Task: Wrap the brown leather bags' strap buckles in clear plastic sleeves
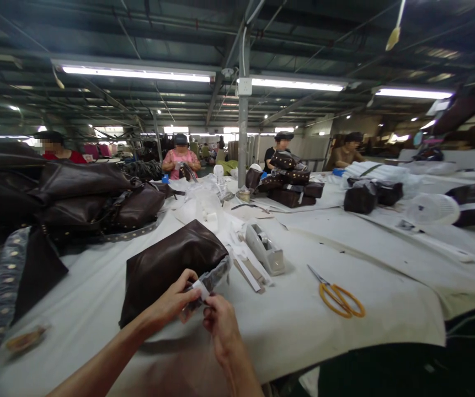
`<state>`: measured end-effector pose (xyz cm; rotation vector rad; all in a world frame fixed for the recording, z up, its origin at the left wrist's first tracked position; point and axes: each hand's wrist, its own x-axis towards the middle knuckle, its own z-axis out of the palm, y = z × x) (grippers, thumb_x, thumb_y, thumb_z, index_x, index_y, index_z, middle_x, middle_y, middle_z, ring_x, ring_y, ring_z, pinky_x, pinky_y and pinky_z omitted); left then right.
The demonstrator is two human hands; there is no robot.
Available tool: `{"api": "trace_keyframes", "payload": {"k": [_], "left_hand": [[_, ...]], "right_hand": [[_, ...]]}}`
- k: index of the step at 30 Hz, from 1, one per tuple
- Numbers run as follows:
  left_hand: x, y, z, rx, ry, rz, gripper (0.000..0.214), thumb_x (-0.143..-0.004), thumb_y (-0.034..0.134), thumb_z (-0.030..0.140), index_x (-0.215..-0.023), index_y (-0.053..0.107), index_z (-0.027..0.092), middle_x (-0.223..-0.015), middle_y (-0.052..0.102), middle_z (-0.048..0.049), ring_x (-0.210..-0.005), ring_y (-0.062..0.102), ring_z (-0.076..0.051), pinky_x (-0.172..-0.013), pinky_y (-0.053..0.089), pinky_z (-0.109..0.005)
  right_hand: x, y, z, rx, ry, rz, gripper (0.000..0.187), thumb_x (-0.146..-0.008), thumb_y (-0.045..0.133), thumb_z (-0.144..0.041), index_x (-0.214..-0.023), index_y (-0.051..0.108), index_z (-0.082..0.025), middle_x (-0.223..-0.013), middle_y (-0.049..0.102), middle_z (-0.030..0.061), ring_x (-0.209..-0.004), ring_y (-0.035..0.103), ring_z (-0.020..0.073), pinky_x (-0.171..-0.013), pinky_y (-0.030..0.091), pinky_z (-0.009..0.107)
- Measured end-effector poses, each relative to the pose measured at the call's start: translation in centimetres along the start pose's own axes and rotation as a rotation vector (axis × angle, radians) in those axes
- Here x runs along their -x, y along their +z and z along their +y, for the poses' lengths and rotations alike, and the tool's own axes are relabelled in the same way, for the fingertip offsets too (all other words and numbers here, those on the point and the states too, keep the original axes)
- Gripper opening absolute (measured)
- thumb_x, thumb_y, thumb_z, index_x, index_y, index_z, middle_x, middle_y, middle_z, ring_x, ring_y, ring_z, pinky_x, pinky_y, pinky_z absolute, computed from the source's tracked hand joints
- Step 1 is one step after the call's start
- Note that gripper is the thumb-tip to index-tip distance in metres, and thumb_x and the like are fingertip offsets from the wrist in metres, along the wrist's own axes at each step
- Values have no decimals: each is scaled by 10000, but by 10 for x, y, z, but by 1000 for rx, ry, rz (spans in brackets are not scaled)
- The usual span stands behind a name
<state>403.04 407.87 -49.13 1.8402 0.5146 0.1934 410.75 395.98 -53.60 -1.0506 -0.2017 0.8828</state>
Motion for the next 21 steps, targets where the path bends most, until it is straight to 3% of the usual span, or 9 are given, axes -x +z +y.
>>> {"api": "trace_keyframes", "payload": {"k": [3, 5, 9, 13, 16, 21], "left_hand": [[7, -2, 5, 13, 12, -16, 359, -770, 560, 308, -1072, 396, 202, -783, 517, 32, -713, 523, -131, -599, 408, -219], [12, -3, 5, 14, -4, -40, 437, -768, 562, 300, -1145, 367, 194, -788, 514, 28, -704, 522, -132, -598, 411, -224], [18, -2, -2, 2, -49, -145, 572, -759, 576, 306, -1257, 321, 187, -812, 528, 21, -680, 526, -134, -600, 416, -239], [19, -1, -6, -123, -23, -167, 619, -728, 610, 308, -1281, 374, 161, -915, 572, -18, -851, 554, -183, -732, 440, -277], [21, -4, 1, -305, -17, -160, 553, -752, 573, 354, -1255, 460, 154, -984, 620, -54, -916, 578, -223, -794, 443, -311], [43, -18, 4, -639, 61, -63, 553, -690, 656, 397, -1202, 566, 207, -1021, 676, -76, -895, 625, -267, -783, 462, -336]], "right_hand": [[0, -3, -2, -281, 127, -120, 420, -542, 832, -298, -860, 603, -146, -686, 532, -51, -502, 400, 21, -430, 277, 130], [-2, -10, 0, -324, 233, -214, 432, -555, 871, -249, -871, 594, -149, -646, 521, -74, -436, 331, -11, -386, 209, 105], [-11, -37, 20, -443, 551, -547, 399, -620, 870, -270, -707, 504, -136, -492, 398, -128, -350, 183, -44, -329, 100, 74], [-17, -56, 49, -595, 606, -805, 481, -789, 747, -379, -587, 369, -159, -394, 220, -159, -312, 119, -34, -311, 87, 60], [-14, -52, 56, -648, 606, -745, 491, -825, 706, -410, -589, 354, -162, -411, 234, -153, -306, 163, -35, -317, 116, 58], [4, -41, 55, -512, 507, -379, 456, -618, 869, -381, -703, 490, -141, -518, 422, -126, -339, 313, -38, -333, 184, 77]]}}
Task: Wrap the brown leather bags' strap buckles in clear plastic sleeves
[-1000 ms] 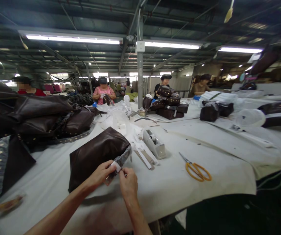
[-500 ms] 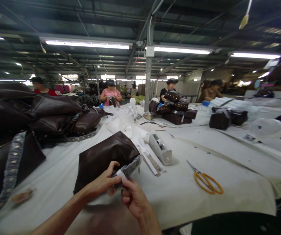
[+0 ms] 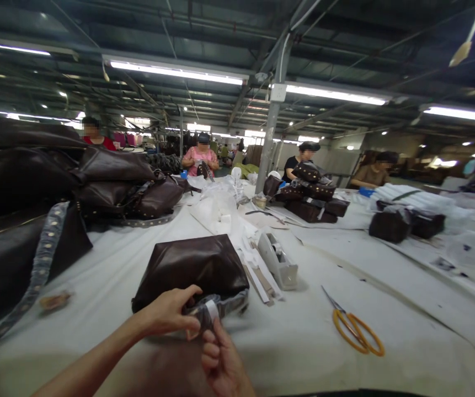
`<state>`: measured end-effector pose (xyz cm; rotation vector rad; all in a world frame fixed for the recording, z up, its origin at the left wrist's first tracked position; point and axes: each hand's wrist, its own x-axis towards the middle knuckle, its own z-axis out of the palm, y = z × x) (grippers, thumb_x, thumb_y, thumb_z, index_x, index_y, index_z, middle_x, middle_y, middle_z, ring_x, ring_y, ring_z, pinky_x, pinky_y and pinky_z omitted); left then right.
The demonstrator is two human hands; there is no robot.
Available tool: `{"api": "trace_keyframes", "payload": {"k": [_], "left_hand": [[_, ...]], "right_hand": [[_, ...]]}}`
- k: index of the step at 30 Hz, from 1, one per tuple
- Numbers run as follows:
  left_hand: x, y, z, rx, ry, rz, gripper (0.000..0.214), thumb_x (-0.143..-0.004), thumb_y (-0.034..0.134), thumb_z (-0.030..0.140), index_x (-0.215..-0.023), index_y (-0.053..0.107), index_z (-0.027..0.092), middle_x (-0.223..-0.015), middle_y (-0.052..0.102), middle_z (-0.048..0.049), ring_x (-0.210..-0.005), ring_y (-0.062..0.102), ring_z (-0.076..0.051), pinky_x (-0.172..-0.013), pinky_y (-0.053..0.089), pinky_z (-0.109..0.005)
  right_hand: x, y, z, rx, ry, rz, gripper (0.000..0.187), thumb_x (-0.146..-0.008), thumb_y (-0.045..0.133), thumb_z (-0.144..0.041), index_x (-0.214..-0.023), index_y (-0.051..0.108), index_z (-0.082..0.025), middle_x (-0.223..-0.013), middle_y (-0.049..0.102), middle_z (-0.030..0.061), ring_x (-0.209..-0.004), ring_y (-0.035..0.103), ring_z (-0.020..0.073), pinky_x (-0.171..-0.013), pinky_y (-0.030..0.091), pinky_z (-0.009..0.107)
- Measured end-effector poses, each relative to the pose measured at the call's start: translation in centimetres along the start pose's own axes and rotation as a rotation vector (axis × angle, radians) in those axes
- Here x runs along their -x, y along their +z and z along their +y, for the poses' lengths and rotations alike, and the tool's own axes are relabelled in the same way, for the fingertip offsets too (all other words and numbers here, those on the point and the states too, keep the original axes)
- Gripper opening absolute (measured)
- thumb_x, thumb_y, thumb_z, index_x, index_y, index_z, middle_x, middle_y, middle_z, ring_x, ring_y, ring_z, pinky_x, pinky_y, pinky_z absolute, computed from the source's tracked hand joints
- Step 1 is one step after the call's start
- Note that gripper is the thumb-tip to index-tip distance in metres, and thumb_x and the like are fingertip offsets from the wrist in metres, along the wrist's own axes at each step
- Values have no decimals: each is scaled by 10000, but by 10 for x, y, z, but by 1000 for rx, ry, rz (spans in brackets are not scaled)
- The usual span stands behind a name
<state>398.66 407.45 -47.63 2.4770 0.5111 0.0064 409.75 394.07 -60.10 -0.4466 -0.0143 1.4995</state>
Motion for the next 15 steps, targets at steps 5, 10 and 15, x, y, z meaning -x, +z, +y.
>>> {"api": "trace_keyframes", "payload": {"k": [5, 10, 15], "left_hand": [[48, -2, -46, 58, 78, 426, 255, -797, 534, 305, -1018, 622, 214, -1043, 666, -61, -979, 619, -222, -881, 483, -331], [84, 8, -109, 161, -165, 819, 358, -769, 498, 408, -1027, 628, 197, -1147, 643, -116, -1094, 600, -295, -947, 486, -464], [91, 44, -134, 427, -219, 684, 621, -630, 417, 231, -1238, 499, 137, -1278, 595, -133, -1138, 604, -253, -1019, 459, -419]], "right_hand": [[35, -24, 4, 548, -223, 372, 672, -478, 862, -575, -951, 602, -174, -657, 602, -44, -409, 487, 51, -337, 313, 139], [66, -16, -36, 1472, -856, 473, 388, -777, 666, -488, -1028, 677, -193, -882, 700, 80, -806, 658, 223, -726, 544, 344], [34, 31, -53, 2337, -912, -53, 691, -736, 635, -125, -1390, 456, -260, -1339, 562, 94, -1218, 497, 308, -1064, 338, 480]]}}
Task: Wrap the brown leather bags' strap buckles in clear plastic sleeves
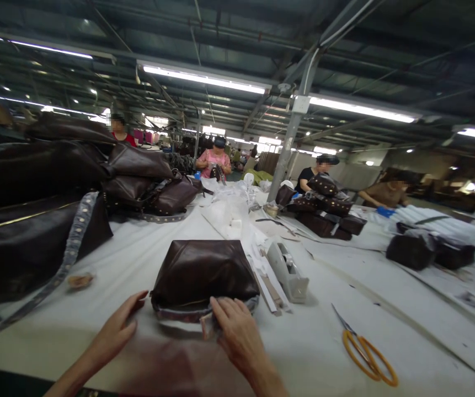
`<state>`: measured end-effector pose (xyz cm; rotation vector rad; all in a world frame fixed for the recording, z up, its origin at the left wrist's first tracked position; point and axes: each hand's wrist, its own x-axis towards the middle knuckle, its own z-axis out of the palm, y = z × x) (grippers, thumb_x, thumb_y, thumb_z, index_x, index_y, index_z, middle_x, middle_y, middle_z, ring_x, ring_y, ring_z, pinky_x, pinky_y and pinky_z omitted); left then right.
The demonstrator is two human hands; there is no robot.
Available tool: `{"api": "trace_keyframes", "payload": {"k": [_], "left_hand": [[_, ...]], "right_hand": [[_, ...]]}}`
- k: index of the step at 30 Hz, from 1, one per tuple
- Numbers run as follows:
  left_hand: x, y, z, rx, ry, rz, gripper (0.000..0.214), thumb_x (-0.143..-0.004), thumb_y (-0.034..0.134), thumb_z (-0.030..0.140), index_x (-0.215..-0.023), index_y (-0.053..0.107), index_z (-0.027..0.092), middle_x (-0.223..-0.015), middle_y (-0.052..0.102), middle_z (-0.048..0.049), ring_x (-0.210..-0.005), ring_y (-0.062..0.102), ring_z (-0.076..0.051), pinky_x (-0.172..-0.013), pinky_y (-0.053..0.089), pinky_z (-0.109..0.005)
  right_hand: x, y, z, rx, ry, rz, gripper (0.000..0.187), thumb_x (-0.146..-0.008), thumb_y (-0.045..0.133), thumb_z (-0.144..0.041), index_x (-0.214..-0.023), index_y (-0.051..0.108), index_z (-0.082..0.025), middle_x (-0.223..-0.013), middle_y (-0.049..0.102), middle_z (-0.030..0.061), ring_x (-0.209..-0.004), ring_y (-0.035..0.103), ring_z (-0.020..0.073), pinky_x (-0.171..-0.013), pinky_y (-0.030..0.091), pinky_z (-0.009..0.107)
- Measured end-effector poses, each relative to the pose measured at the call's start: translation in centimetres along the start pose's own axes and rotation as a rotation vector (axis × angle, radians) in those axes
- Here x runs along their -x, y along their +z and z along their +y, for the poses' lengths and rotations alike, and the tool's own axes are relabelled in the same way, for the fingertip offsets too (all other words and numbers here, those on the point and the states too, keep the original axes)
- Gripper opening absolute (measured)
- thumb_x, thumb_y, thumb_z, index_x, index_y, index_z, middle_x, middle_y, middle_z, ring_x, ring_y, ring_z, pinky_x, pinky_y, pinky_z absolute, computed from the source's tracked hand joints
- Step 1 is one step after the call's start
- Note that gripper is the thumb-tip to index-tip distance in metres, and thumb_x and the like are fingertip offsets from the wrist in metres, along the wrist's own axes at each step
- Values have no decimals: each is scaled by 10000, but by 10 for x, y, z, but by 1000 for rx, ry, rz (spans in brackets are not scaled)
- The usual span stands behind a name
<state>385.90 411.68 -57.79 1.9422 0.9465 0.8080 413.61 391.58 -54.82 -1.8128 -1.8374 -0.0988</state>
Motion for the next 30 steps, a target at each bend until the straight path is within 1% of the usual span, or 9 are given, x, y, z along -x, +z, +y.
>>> {"api": "trace_keyframes", "payload": {"k": [4, 6, 10, 13, 16, 19, 24, 27, 30], "left_hand": [[9, 13, -11, -9, 29, 46, 689, -605, 436, 234, -1286, 470, 133, -1341, 551, -134, -1212, 549, -274, -1087, 393, -434], [10, 12, -10, 19, 22, 46, 679, -623, 456, 241, -1294, 462, 136, -1349, 544, -135, -1209, 550, -276, -1079, 403, -432], [4, 4, 2, 118, -2, 26, 646, -654, 512, 268, -1289, 455, 163, -1333, 554, -144, -1148, 586, -282, -1008, 462, -441], [-8, 2, 19, 154, 7, -4, 644, -691, 559, 322, -1300, 442, 150, -1330, 545, -177, -1149, 580, -302, -970, 479, -453], [-21, 10, 38, 163, 79, -15, 685, -732, 581, 339, -1361, 386, 148, -1390, 481, -196, -1193, 550, -306, -982, 470, -452], [-28, 30, 57, 68, 222, 37, 796, -738, 634, 331, -1441, 293, 177, -1487, 356, -203, -1310, 437, -344, -1044, 409, -508], [-22, 76, 99, -350, 597, 102, 1068, -647, 789, 293, -1508, 158, 249, -1581, 125, -175, -1437, 114, -408, -1118, 188, -651], [-20, 102, 122, -512, 747, 23, 1078, -653, 801, 293, -1510, 150, 237, -1572, 163, -171, -1436, 136, -397, -1115, 176, -666], [-24, 115, 133, -561, 752, -16, 992, -701, 764, 287, -1503, 184, 209, -1547, 238, -186, -1417, 222, -391, -1107, 186, -673]], "right_hand": [[-32, 19, -1, 267, -65, -142, 452, -746, 543, -63, -1177, 607, -186, -1023, 666, 122, -951, 560, 285, -855, 412, 423], [-48, 12, 1, 277, -77, -156, 306, -745, 555, -104, -1031, 633, -178, -910, 648, 99, -875, 543, 257, -779, 400, 365], [-102, -49, -2, 108, -52, -148, 285, -692, 572, -136, -972, 598, -181, -887, 623, 52, -810, 534, 198, -702, 363, 282], [-150, -102, -10, -35, 84, -123, 149, -661, 627, -191, -804, 587, -189, -729, 570, -13, -686, 475, 146, -624, 309, 253], [-180, -129, -13, -149, 187, -155, 149, -615, 676, -211, -712, 568, -179, -627, 506, -54, -614, 431, 115, -573, 278, 238], [-185, -130, -9, -228, 221, -224, 144, -602, 671, -200, -711, 582, -164, -615, 511, -57, -589, 447, 108, -553, 298, 228], [-163, -125, -3, -374, 276, -285, 143, -626, 637, -223, -746, 591, -159, -642, 539, -36, -605, 472, 121, -567, 354, 234], [-156, -130, -3, -409, 308, -286, 180, -642, 634, -264, -784, 612, -156, -682, 574, -21, -632, 498, 134, -589, 384, 246], [-155, -134, -1, -384, 329, -267, 228, -626, 662, -283, -805, 632, -146, -695, 583, -14, -662, 515, 154, -616, 405, 265]]}}
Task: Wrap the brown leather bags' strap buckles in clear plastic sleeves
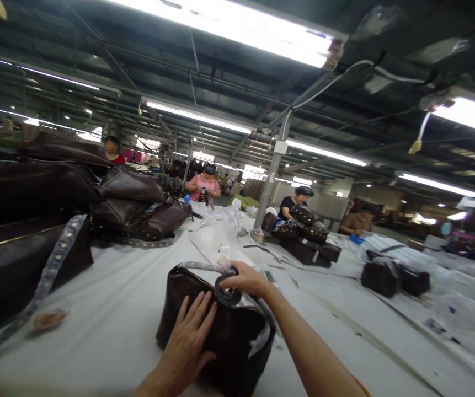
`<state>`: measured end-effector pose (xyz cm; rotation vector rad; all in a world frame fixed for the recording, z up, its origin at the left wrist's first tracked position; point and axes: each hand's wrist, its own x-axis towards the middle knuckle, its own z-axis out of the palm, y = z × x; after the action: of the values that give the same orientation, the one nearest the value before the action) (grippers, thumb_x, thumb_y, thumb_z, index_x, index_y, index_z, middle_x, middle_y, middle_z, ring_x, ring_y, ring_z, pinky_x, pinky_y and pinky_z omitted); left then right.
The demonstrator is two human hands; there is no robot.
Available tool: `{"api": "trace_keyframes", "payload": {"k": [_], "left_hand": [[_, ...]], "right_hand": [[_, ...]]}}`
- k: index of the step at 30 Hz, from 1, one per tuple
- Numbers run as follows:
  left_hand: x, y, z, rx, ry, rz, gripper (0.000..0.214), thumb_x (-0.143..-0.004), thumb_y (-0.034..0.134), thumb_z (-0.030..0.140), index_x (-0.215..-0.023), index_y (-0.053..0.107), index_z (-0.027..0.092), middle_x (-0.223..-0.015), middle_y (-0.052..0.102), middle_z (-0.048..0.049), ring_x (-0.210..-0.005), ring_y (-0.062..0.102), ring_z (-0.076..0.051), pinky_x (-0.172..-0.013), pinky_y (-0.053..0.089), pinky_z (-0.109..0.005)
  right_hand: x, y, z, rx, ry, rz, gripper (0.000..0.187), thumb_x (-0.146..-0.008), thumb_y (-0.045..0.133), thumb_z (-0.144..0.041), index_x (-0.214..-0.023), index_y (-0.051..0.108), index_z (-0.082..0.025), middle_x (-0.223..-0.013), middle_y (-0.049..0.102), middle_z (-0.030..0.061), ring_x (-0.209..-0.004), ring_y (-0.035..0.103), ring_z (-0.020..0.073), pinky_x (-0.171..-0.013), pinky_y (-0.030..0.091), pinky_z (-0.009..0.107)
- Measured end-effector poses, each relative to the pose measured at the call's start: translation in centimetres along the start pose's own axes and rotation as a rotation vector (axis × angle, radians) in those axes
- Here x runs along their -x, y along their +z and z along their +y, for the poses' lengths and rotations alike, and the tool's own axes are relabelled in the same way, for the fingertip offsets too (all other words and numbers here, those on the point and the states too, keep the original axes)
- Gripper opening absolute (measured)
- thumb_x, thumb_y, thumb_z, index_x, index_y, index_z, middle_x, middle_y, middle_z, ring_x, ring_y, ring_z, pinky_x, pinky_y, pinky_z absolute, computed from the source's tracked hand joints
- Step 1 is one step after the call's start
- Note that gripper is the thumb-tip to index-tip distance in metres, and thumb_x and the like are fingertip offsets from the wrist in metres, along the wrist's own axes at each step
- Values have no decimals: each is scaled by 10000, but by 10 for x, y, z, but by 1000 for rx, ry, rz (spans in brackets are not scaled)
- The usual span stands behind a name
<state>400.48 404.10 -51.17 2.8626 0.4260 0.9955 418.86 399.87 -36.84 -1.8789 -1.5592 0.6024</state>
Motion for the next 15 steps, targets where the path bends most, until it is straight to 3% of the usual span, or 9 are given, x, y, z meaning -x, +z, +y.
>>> {"api": "trace_keyframes", "payload": {"k": [2, 4, 7, 9, 11, 15], "left_hand": [[-5, -1, 0, 0, -3, -8, 943, -712, 751, 301, -1492, 228, 206, -1538, 266, -190, -1407, 245, -399, -1106, 158, -690], [-7, -5, -1, -4, 14, -28, 911, -709, 749, 300, -1479, 269, 213, -1528, 296, -192, -1401, 259, -399, -1111, 141, -690], [-7, -9, -1, -33, 42, -90, 882, -711, 740, 260, -1469, 291, 251, -1488, 377, -184, -1371, 326, -388, -1110, 127, -696], [-7, -9, -1, -47, 52, -119, 880, -713, 735, 258, -1470, 285, 266, -1467, 411, -172, -1352, 358, -380, -1110, 119, -698], [-7, -6, -1, -62, 35, -117, 867, -721, 726, 261, -1468, 287, 271, -1459, 424, -162, -1343, 369, -375, -1115, 131, -687], [-6, 0, -3, -81, -4, -98, 871, -705, 727, 245, -1463, 300, 277, -1433, 453, -154, -1315, 395, -380, -1114, 162, -674]], "right_hand": [[1, -3, 2, 28, 7, 35, 313, -620, 689, -296, -884, 652, -132, -775, 616, 15, -743, 543, 188, -682, 427, 297], [5, -6, 6, 68, 16, 60, 557, -591, 744, -318, -1097, 626, -120, -992, 643, 75, -923, 560, 246, -823, 428, 347], [15, -7, 13, 175, 59, -14, 1091, -463, 843, -297, -1431, 361, -142, -1315, 527, 157, -1183, 481, 318, -1002, 348, 401], [22, -3, 16, 270, 53, -51, 1270, -435, 850, -245, -1507, 174, -159, -1374, 482, 178, -1247, 446, 338, -1029, 332, 413], [28, 4, 19, 383, -5, 13, 1239, -503, 790, -173, -1521, 84, -182, -1367, 485, 179, -1229, 475, 336, -1000, 363, 410], [35, 16, 24, 528, -113, 167, 1075, -611, 620, -87, -1522, 71, -244, -1335, 502, 161, -1087, 583, 284, -913, 420, 368]]}}
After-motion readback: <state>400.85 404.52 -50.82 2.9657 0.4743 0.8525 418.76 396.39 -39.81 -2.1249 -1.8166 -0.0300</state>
